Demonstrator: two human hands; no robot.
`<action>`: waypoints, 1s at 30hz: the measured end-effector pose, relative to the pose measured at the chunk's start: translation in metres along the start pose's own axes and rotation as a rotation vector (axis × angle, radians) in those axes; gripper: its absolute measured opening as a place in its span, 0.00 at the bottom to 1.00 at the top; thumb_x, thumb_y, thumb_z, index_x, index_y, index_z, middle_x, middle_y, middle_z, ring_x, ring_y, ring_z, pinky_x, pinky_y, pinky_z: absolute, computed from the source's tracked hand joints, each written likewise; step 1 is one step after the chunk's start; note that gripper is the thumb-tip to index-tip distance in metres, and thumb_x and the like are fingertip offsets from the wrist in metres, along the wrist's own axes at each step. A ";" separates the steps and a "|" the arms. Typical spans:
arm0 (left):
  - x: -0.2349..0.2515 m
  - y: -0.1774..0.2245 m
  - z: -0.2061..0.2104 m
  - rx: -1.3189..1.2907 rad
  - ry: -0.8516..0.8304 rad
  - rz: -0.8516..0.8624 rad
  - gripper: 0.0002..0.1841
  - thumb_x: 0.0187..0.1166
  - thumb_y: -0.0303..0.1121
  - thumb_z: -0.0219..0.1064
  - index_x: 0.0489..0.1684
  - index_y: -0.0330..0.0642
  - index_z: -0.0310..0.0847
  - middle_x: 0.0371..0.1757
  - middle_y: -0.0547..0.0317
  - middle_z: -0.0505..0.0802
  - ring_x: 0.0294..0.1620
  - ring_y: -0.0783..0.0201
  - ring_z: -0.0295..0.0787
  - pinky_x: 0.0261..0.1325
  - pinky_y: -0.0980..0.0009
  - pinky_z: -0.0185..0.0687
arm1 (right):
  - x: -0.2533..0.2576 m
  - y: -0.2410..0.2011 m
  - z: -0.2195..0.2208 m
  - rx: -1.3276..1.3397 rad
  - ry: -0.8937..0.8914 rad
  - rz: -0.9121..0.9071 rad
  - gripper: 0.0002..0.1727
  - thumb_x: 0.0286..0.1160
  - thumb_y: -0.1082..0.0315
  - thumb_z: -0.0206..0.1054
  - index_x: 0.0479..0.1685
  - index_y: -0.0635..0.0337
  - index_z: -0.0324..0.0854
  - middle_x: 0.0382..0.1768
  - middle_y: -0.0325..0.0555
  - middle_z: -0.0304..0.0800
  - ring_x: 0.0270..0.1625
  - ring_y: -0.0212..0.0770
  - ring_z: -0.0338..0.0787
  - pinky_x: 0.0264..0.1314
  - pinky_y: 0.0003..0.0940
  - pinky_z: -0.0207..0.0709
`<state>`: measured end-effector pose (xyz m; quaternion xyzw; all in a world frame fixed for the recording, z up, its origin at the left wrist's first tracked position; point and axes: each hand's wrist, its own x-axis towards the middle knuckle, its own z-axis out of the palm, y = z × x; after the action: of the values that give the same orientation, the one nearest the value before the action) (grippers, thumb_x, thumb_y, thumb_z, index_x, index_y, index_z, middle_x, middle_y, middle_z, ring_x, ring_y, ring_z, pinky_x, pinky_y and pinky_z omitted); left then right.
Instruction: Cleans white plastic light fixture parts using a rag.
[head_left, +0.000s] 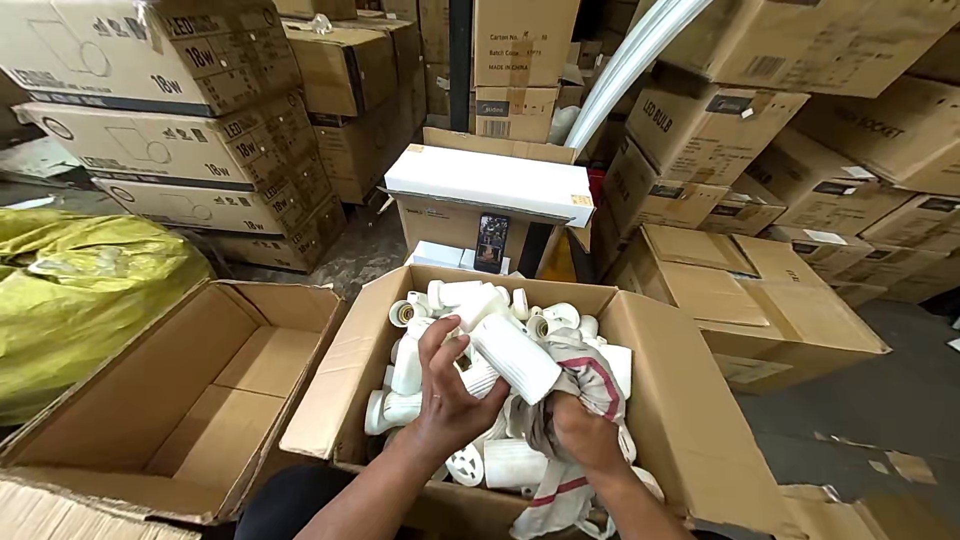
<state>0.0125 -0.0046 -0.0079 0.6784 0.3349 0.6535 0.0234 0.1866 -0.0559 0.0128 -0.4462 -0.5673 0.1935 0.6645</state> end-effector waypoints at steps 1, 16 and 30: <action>0.000 0.004 -0.003 -0.060 -0.016 -0.094 0.45 0.56 0.42 0.83 0.76 0.54 0.58 0.75 0.51 0.74 0.80 0.56 0.69 0.79 0.57 0.70 | -0.001 0.000 0.000 -0.026 0.030 -0.016 0.12 0.63 0.77 0.69 0.47 0.63 0.88 0.42 0.32 0.95 0.52 0.18 0.91 0.61 0.20 0.85; 0.023 0.012 -0.024 0.135 -0.599 -0.798 0.37 0.64 0.57 0.76 0.68 0.41 0.78 0.51 0.55 0.93 0.53 0.59 0.91 0.58 0.53 0.87 | -0.016 -0.015 -0.003 -0.320 -0.183 -0.082 0.13 0.69 0.67 0.69 0.46 0.67 0.89 0.41 0.42 0.94 0.50 0.21 0.91 0.60 0.19 0.83; 0.033 -0.013 -0.038 0.412 -0.609 -0.534 0.40 0.60 0.65 0.76 0.67 0.46 0.83 0.52 0.57 0.94 0.56 0.54 0.90 0.62 0.45 0.81 | 0.003 -0.017 -0.023 -0.403 -0.246 -0.032 0.14 0.70 0.68 0.69 0.51 0.66 0.89 0.46 0.43 0.95 0.54 0.25 0.92 0.62 0.26 0.85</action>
<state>-0.0294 0.0058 0.0200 0.7202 0.5989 0.3149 0.1532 0.2045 -0.0706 0.0291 -0.5338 -0.6782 0.1188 0.4909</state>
